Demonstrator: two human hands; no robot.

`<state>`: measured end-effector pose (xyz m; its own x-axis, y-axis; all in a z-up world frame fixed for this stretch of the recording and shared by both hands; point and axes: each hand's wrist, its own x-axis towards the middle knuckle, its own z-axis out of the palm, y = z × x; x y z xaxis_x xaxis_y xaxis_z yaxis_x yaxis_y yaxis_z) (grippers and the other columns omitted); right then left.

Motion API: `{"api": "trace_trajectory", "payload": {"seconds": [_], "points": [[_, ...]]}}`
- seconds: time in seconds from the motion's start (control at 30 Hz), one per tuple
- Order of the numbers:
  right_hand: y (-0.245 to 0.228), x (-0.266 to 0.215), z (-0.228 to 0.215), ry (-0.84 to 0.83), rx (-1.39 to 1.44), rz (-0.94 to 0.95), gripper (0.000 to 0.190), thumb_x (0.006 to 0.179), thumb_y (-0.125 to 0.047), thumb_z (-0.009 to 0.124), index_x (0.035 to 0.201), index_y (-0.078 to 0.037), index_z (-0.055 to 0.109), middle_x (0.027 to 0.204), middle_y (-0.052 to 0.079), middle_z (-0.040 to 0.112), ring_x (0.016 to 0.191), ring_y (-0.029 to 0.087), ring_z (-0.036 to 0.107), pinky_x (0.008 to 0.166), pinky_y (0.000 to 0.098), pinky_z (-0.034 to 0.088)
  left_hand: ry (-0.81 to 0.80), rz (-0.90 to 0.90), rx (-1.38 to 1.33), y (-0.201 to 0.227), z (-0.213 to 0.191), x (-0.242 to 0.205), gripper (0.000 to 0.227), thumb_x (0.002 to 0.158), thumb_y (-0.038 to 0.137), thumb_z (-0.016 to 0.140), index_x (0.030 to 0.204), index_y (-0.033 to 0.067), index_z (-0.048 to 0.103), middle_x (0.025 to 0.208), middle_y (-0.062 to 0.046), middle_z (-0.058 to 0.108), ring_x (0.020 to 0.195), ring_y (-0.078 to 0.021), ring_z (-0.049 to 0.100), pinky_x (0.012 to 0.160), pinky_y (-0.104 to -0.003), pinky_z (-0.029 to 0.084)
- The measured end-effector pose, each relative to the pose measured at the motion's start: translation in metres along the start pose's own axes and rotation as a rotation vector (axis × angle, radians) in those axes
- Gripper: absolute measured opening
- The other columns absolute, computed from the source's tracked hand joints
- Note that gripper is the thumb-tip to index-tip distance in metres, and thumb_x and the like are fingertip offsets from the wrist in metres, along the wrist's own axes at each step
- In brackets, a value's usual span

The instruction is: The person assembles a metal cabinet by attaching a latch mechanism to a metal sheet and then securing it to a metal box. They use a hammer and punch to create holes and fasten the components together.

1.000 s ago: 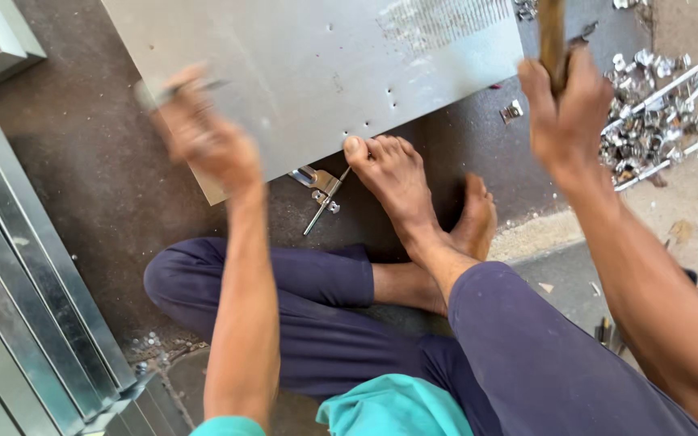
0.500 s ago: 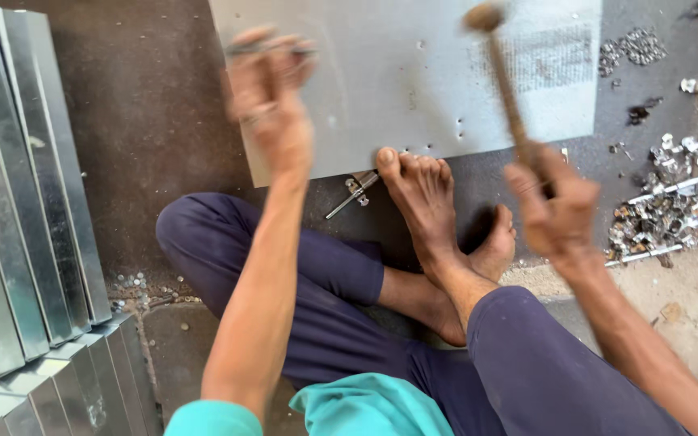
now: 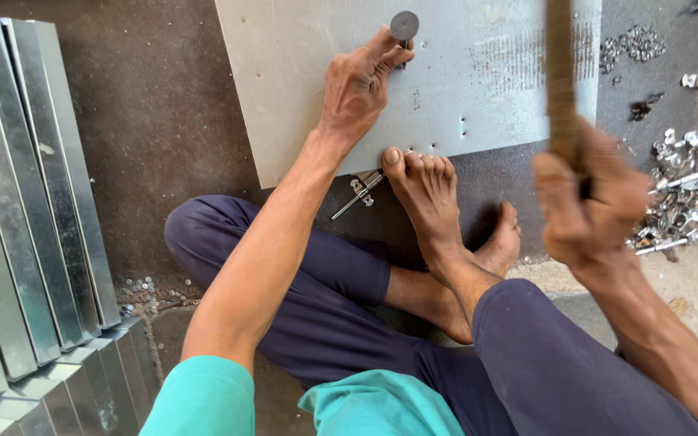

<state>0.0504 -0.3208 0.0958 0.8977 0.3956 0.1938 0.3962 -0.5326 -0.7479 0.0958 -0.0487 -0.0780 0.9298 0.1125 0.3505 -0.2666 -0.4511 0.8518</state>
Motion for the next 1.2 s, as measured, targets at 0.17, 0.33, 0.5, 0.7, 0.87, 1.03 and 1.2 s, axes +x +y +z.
{"api": "trace_trajectory", "payload": {"seconds": [0.17,0.33,0.5,0.7,0.87,1.03,1.2], "points": [[-0.010,0.004,0.007,0.041,0.121,-0.074,0.031,0.105,-0.006,0.052,0.130,0.011,0.049,0.060,-0.003,0.041,0.050,0.008,0.038,0.046,0.0307,0.036,-0.010,0.016,0.045,0.000,0.004,-0.008,0.028,0.103,0.009,0.066,0.129,0.0177,0.062,0.104,-0.002,0.080,0.095,-0.0177,0.081,0.075,-0.030,0.065],[0.016,-0.015,0.016,-0.039,-0.026,0.044,0.013,0.113,-0.011,0.061,0.118,0.000,0.063,0.070,0.001,0.051,0.056,0.009,0.046,0.051,0.0270,0.041,0.007,-0.083,-0.130,-0.001,0.003,0.003,0.015,0.107,0.010,0.065,0.120,0.0172,0.064,0.094,0.000,0.081,0.093,-0.0155,0.083,0.072,-0.027,0.068],[0.018,-0.025,0.015,-0.106,-0.053,0.041,0.020,0.111,-0.018,0.066,0.119,0.000,0.064,0.071,0.002,0.052,0.058,0.010,0.046,0.053,0.0292,0.039,0.028,0.015,0.040,0.008,-0.001,0.004,0.017,0.102,0.008,0.067,0.118,0.0111,0.067,0.094,-0.009,0.080,0.088,-0.0210,0.079,0.068,-0.032,0.062],[0.024,-0.016,0.012,0.049,-0.005,0.066,0.024,0.114,-0.024,0.062,0.118,0.000,0.064,0.068,-0.001,0.051,0.055,0.008,0.048,0.047,0.0271,0.038,0.039,-0.011,-0.086,0.011,0.017,0.011,0.016,0.105,0.012,0.064,0.121,0.0148,0.064,0.093,-0.002,0.080,0.076,-0.0160,0.078,0.062,-0.032,0.059],[0.025,-0.010,-0.006,0.084,0.083,-0.043,0.027,0.116,-0.027,0.060,0.113,0.000,0.063,0.065,-0.002,0.051,0.052,0.006,0.051,0.047,0.0232,0.042,-0.011,-0.013,0.061,0.005,0.031,0.009,0.019,0.103,0.019,0.069,0.122,0.0203,0.066,0.088,0.000,0.079,0.064,-0.0156,0.074,0.055,-0.034,0.053],[0.015,-0.009,-0.008,0.089,0.230,0.007,0.023,0.108,-0.025,0.056,0.104,-0.002,0.056,0.060,-0.006,0.048,0.051,0.003,0.045,0.051,0.0250,0.041,-0.008,0.008,0.085,0.004,0.032,0.008,0.023,0.101,0.021,0.070,0.124,0.0218,0.065,0.086,0.002,0.079,0.063,-0.0141,0.074,0.052,-0.033,0.053],[0.018,-0.020,0.004,-0.161,-0.119,0.165,0.026,0.106,-0.019,0.062,0.121,0.002,0.066,0.064,-0.001,0.052,0.051,0.010,0.044,0.045,0.0278,0.036,0.013,0.063,0.057,0.003,0.032,0.012,0.023,0.101,0.019,0.067,0.124,0.0193,0.065,0.092,0.000,0.079,0.067,-0.0134,0.076,0.052,-0.029,0.056]]}}
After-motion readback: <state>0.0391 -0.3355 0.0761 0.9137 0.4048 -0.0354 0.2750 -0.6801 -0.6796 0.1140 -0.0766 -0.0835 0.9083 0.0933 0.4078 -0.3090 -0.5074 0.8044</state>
